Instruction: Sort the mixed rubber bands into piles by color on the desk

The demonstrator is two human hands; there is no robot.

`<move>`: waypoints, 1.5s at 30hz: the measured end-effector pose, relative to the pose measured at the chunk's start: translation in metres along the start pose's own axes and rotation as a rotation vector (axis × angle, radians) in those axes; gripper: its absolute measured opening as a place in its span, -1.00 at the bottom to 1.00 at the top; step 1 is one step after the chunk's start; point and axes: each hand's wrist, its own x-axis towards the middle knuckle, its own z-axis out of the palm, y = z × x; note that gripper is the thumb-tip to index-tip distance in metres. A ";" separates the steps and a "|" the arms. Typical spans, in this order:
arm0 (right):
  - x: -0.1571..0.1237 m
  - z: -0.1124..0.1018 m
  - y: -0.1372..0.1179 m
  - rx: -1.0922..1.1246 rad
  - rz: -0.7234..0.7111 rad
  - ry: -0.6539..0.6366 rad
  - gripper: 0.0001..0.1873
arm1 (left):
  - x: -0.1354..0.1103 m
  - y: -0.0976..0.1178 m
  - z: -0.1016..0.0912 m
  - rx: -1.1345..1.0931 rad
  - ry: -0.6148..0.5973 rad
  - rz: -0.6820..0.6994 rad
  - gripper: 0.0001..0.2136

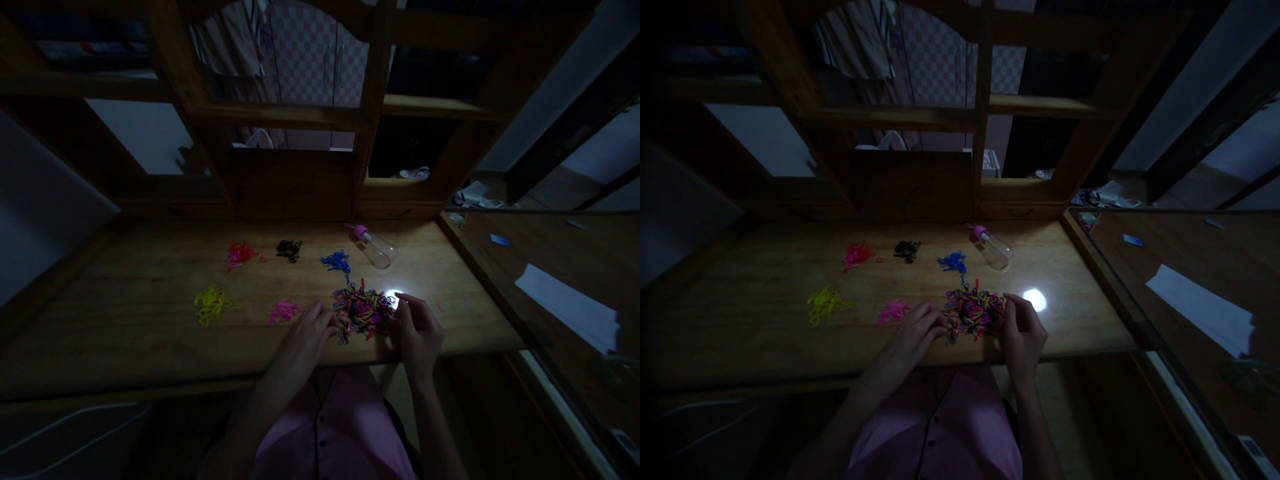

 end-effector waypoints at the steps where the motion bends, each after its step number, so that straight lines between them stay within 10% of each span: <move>1: 0.000 0.000 0.000 -0.002 -0.004 0.001 -0.76 | 0.001 0.000 0.001 0.014 0.003 -0.003 -0.87; 45: 0.000 0.000 0.000 -0.022 -0.024 0.015 -0.76 | 0.009 0.020 -0.013 -0.090 0.187 -0.149 -0.91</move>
